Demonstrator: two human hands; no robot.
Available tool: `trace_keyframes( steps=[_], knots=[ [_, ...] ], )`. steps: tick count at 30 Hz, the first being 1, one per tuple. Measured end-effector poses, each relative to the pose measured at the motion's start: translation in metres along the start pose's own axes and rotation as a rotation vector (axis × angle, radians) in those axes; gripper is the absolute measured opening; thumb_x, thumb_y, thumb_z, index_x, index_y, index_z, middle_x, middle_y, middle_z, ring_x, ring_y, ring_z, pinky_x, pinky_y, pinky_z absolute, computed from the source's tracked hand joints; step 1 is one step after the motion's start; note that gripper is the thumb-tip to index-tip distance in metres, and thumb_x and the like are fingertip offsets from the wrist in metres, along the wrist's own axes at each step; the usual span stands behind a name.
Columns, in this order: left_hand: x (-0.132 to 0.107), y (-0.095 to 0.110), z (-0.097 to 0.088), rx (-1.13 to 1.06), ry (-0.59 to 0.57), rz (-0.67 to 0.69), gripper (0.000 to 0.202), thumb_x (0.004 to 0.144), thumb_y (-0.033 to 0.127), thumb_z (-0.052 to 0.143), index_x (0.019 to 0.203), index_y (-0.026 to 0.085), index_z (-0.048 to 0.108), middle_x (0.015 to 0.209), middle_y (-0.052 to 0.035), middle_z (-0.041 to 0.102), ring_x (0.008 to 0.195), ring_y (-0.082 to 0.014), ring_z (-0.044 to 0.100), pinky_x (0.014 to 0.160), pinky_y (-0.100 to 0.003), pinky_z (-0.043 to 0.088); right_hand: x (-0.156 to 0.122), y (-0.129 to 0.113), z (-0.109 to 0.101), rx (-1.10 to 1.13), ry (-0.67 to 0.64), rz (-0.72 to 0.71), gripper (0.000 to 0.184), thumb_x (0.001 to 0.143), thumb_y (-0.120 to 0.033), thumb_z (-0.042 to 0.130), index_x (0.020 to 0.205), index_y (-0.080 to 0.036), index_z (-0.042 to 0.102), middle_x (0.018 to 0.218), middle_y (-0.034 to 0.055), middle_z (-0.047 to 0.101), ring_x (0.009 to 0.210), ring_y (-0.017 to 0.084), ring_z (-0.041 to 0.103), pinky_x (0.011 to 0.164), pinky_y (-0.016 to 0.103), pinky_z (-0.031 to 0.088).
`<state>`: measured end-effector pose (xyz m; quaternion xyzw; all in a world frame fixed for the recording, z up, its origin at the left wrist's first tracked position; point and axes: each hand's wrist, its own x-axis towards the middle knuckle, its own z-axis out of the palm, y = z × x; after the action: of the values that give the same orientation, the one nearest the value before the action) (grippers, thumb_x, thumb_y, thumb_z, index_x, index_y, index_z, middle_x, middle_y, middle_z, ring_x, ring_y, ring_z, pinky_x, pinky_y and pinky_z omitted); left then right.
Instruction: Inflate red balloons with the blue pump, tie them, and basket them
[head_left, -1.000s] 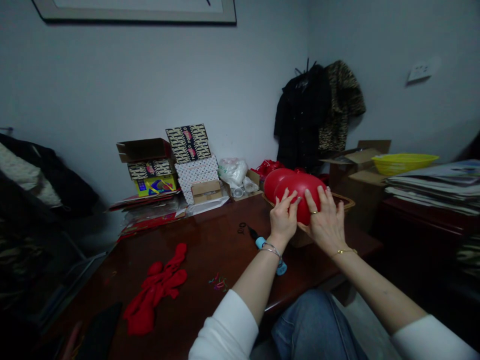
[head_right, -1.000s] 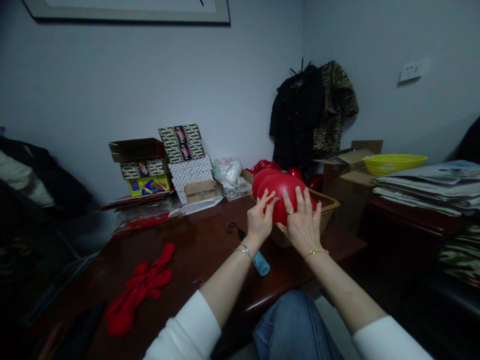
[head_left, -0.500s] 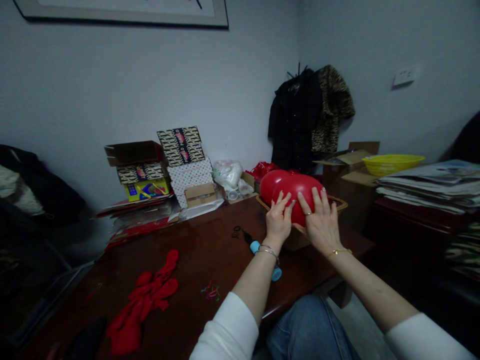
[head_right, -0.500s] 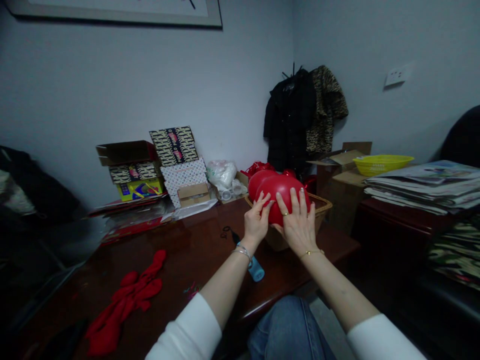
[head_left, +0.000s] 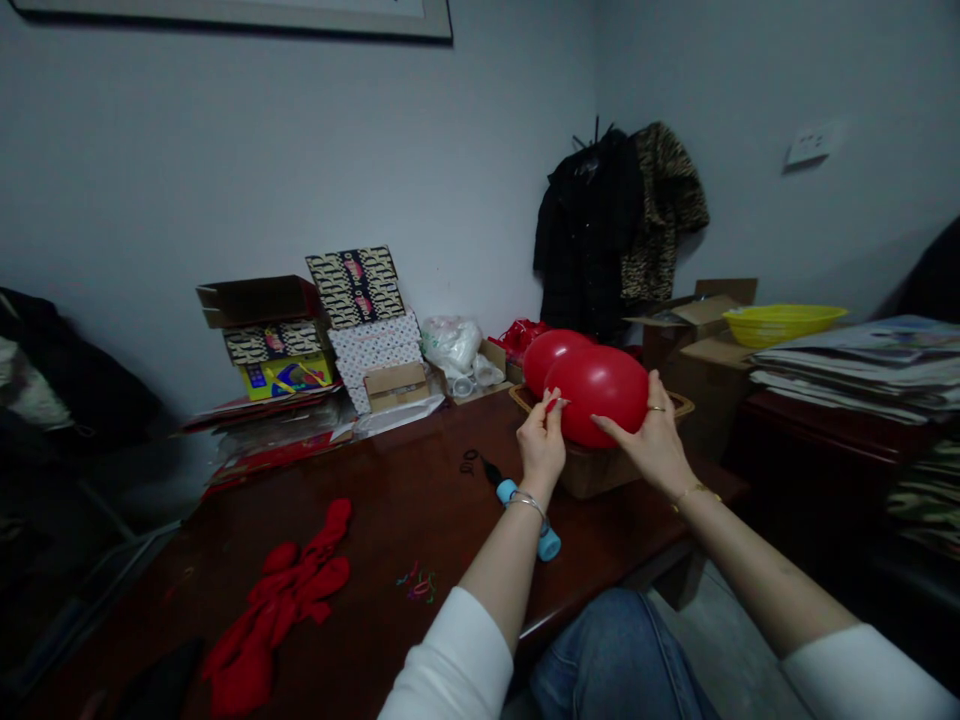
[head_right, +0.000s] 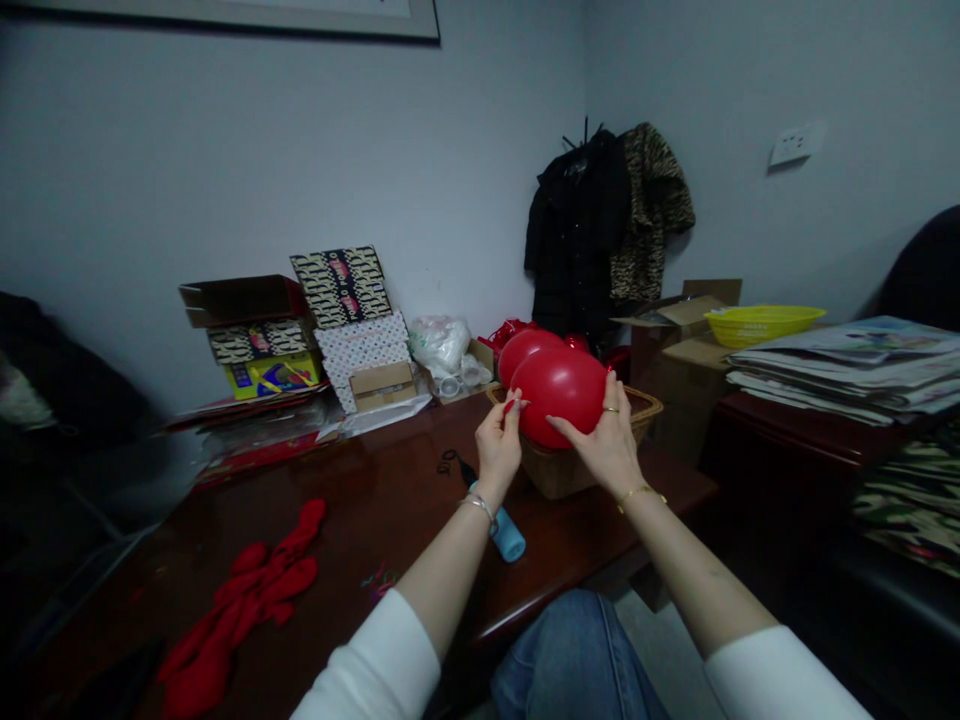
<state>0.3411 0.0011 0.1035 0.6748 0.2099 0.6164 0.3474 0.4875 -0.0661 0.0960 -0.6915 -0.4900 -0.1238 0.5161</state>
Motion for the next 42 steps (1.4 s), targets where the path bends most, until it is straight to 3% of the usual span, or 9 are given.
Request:
trace_keyframes(
  steps=[6,13,19,25,29,32,35,42],
  knots=[
    [-0.004,-0.009,0.01,-0.051,0.022,-0.053,0.025,0.09,0.032,0.047,0.096,0.018,0.067,0.112,-0.0072,0.066,0.11,-0.0182,0.058,0.098,-0.035,0.041,0.015,0.003,-0.007,-0.021,0.096,-0.172,0.114,0.059,-0.065,0.067,0.145,-0.016,0.009,0.142,0.0211,0.028,0.129,0.035,0.031,0.104,0.051,0.03],
    [-0.009,-0.028,0.022,0.01,0.046,-0.145,0.024,0.089,0.032,0.047,0.099,0.019,0.064,0.11,-0.0071,0.067,0.104,-0.0181,0.06,0.092,-0.032,0.044,0.024,0.01,-0.013,-0.206,0.084,-0.325,0.106,0.065,-0.059,0.065,0.144,-0.015,0.01,0.142,0.0198,0.028,0.129,0.035,0.029,0.103,0.051,0.03],
    [-0.012,-0.037,0.017,0.344,0.063,-0.266,0.018,0.091,0.025,0.041,0.1,0.019,0.056,0.096,-0.0077,0.069,0.086,-0.0182,0.065,0.076,-0.027,0.047,0.012,-0.005,-0.005,-0.382,0.044,-0.373,0.086,0.072,-0.056,0.061,0.141,-0.022,0.025,0.146,0.0167,0.024,0.132,0.037,0.022,0.1,0.054,0.032],
    [-0.016,-0.039,0.015,0.669,-0.046,-0.363,0.017,0.09,0.021,0.04,0.104,0.02,0.05,0.095,-0.0102,0.068,0.086,-0.0223,0.065,0.074,-0.03,0.045,0.008,-0.018,0.0,-0.478,0.008,-0.472,0.077,0.073,-0.052,0.063,0.139,-0.026,0.031,0.15,0.0141,0.017,0.134,0.038,0.018,0.099,0.056,0.029],
    [-0.016,-0.038,0.015,0.803,-0.149,-0.378,0.015,0.087,0.021,0.043,0.099,0.022,0.051,0.091,-0.0091,0.068,0.087,-0.0239,0.065,0.082,-0.036,0.044,0.007,-0.027,0.005,-0.534,-0.055,-0.518,0.073,0.076,-0.05,0.06,0.139,-0.029,0.03,0.151,0.0125,0.015,0.136,0.037,0.014,0.1,0.059,0.024],
    [-0.015,-0.037,0.013,0.873,-0.175,-0.352,0.015,0.086,0.021,0.044,0.1,0.022,0.05,0.105,-0.0115,0.064,0.1,-0.0257,0.06,0.091,-0.043,0.039,0.005,-0.032,0.008,-0.547,-0.064,-0.542,0.07,0.078,-0.049,0.057,0.14,-0.03,0.029,0.151,0.0114,0.016,0.136,0.035,0.013,0.101,0.059,0.02],
    [-0.012,-0.038,0.011,0.872,-0.187,-0.357,0.016,0.085,0.023,0.045,0.101,0.021,0.049,0.115,-0.0134,0.059,0.105,-0.0269,0.058,0.091,-0.045,0.04,0.006,-0.034,0.009,-0.554,-0.063,-0.557,0.069,0.079,-0.048,0.056,0.14,-0.03,0.029,0.151,0.0111,0.017,0.136,0.035,0.014,0.102,0.058,0.02],
    [-0.006,-0.044,0.01,0.771,-0.185,-0.405,0.011,0.083,0.02,0.045,0.093,0.022,0.05,0.092,-0.0094,0.067,0.085,-0.0238,0.064,0.074,-0.034,0.047,0.011,-0.035,0.004,-0.561,-0.071,-0.54,0.071,0.079,-0.05,0.054,0.14,-0.026,0.028,0.15,0.0128,0.021,0.136,0.034,0.014,0.102,0.055,0.022]
  ],
)
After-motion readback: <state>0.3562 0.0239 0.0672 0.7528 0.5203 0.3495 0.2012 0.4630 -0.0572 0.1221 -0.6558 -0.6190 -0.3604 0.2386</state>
